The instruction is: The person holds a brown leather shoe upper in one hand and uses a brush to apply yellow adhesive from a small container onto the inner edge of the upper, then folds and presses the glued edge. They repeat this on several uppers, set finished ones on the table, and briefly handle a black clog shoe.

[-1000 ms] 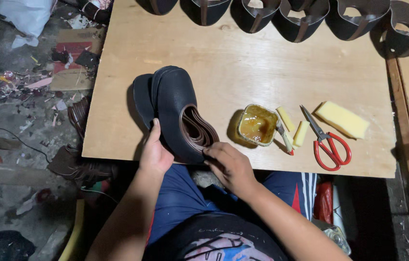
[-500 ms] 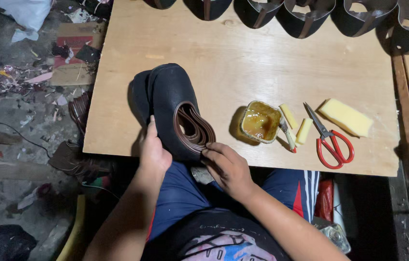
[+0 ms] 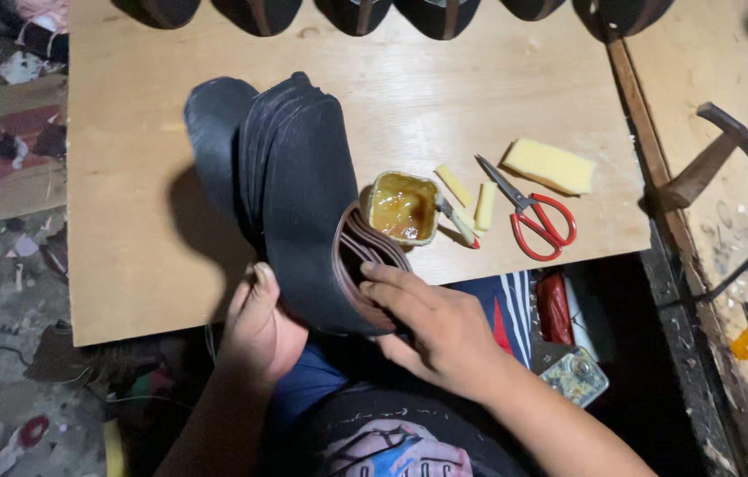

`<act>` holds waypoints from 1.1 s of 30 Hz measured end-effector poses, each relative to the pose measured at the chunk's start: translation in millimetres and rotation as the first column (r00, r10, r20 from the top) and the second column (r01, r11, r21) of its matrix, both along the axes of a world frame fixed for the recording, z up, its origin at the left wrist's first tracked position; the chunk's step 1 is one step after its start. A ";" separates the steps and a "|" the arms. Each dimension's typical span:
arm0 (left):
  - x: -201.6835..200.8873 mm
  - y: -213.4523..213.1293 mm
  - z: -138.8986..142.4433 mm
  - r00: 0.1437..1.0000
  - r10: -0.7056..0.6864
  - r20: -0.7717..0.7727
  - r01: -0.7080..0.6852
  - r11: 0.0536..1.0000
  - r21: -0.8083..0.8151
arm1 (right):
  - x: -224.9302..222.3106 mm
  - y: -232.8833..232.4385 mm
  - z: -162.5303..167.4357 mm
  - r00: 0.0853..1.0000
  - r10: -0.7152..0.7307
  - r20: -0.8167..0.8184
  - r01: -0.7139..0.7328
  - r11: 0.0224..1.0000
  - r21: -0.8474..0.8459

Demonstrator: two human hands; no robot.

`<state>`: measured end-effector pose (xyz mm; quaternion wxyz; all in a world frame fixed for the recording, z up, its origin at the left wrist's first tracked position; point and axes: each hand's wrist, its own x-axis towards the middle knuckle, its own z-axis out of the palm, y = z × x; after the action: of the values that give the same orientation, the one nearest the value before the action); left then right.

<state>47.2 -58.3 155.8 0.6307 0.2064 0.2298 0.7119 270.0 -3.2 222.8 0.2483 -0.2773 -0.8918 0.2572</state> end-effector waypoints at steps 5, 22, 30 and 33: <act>10.5 9.9 -2.7 0.972 -0.119 -0.202 0.130 0.991 0.042 | 60.0 12.2 -1.4 0.959 -0.279 -0.050 0.282 0.956 0.079; -61.9 -9.9 -126.1 0.969 0.144 -0.198 -0.211 0.902 -0.375 | 199.8 75.7 -118.2 0.552 -0.820 -0.149 0.814 0.493 0.306; -61.7 -7.2 -125.0 0.968 0.164 -0.188 -0.228 0.889 -0.397 | 211.6 65.1 -131.0 0.611 -0.765 -0.203 0.764 0.504 0.401; -60.7 -7.4 -123.9 0.968 0.163 -0.193 -0.228 0.892 -0.390 | 216.1 64.2 -133.2 0.609 -0.771 -0.187 0.753 0.488 0.441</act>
<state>-13.5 -65.8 32.0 0.5650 0.1003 0.4416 0.6897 486.0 61.1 89.6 0.3804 -0.5766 -0.7143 -0.1126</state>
